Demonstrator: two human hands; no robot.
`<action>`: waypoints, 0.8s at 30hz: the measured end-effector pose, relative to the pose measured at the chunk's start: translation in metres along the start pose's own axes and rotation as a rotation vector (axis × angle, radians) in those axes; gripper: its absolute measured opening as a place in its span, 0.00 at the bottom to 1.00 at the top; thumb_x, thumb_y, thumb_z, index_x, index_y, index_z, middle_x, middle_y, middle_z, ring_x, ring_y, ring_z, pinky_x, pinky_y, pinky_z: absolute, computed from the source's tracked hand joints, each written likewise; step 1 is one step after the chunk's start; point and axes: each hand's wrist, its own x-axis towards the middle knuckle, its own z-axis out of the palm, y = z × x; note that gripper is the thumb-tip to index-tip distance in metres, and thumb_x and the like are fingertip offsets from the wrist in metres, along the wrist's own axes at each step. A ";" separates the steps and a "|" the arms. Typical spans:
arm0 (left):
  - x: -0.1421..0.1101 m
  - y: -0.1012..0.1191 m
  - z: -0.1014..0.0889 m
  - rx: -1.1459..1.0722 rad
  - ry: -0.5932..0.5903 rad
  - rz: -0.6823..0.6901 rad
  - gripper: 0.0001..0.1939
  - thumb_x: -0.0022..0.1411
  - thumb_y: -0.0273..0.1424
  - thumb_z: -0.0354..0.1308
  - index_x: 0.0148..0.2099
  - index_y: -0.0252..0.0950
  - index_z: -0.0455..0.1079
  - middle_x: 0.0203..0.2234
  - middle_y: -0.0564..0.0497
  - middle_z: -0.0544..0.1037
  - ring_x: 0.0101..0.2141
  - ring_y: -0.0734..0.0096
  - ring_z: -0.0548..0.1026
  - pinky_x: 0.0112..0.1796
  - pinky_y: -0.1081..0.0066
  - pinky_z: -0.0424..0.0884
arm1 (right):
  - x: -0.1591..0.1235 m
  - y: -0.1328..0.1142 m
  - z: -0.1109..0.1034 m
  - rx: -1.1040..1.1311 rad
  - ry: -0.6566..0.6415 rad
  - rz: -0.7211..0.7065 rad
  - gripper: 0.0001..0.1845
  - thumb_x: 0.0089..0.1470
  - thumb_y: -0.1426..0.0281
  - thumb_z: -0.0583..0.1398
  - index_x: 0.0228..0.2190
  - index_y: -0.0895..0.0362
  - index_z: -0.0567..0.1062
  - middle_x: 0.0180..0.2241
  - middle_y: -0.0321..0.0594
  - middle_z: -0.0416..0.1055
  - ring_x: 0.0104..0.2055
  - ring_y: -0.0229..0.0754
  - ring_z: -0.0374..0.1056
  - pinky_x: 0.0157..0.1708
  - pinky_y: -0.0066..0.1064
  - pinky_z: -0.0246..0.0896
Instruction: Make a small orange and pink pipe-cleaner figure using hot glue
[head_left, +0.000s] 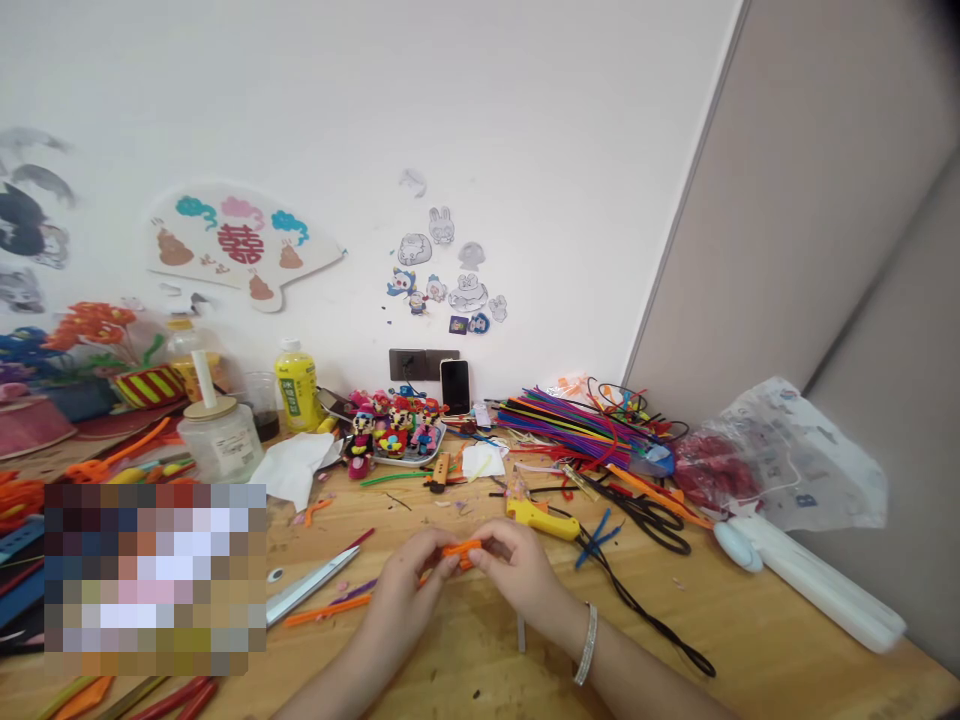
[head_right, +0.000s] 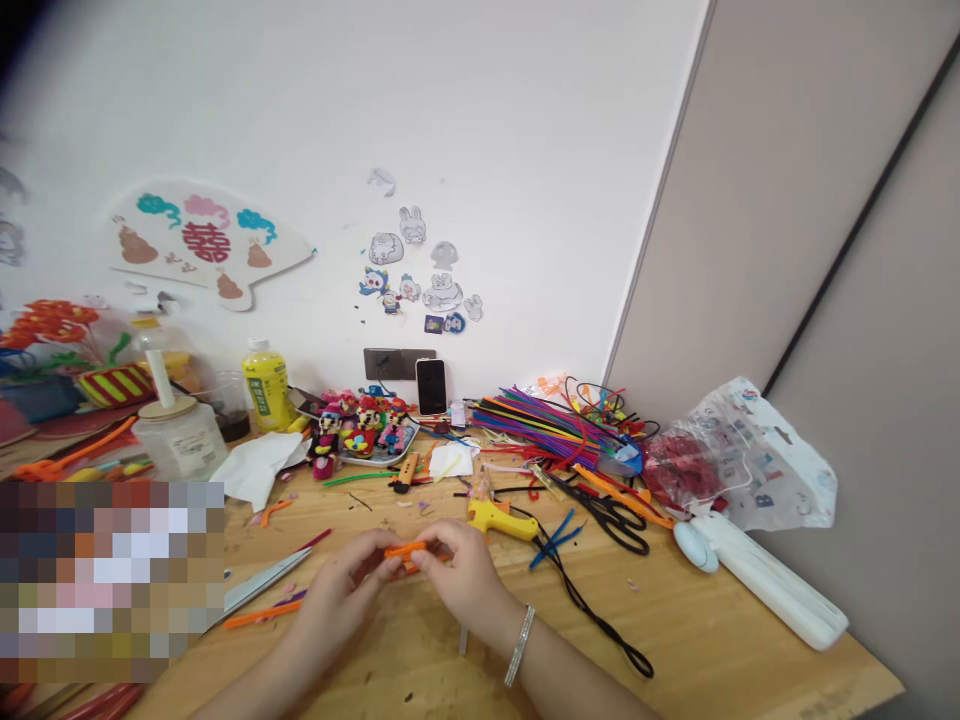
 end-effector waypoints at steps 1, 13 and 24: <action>0.000 0.000 0.000 0.005 -0.001 0.000 0.07 0.56 0.33 0.51 0.32 0.37 0.69 0.27 0.50 0.75 0.30 0.67 0.73 0.33 0.70 0.68 | 0.000 0.000 0.000 -0.014 -0.001 -0.007 0.03 0.44 0.75 0.59 0.24 0.58 0.74 0.25 0.37 0.70 0.30 0.38 0.65 0.30 0.27 0.60; 0.003 -0.003 0.000 0.051 -0.128 -0.070 0.14 0.58 0.37 0.47 0.37 0.34 0.69 0.30 0.47 0.76 0.32 0.65 0.72 0.35 0.69 0.67 | 0.001 0.005 -0.001 -0.019 -0.060 0.017 0.04 0.46 0.71 0.58 0.27 0.58 0.72 0.26 0.36 0.68 0.29 0.37 0.64 0.30 0.27 0.59; 0.002 -0.005 0.002 0.115 -0.089 -0.068 0.13 0.57 0.37 0.47 0.32 0.35 0.70 0.20 0.53 0.72 0.25 0.68 0.70 0.28 0.73 0.64 | 0.001 0.004 0.001 -0.049 -0.067 -0.017 0.07 0.50 0.67 0.56 0.26 0.58 0.71 0.25 0.35 0.67 0.28 0.36 0.63 0.28 0.25 0.57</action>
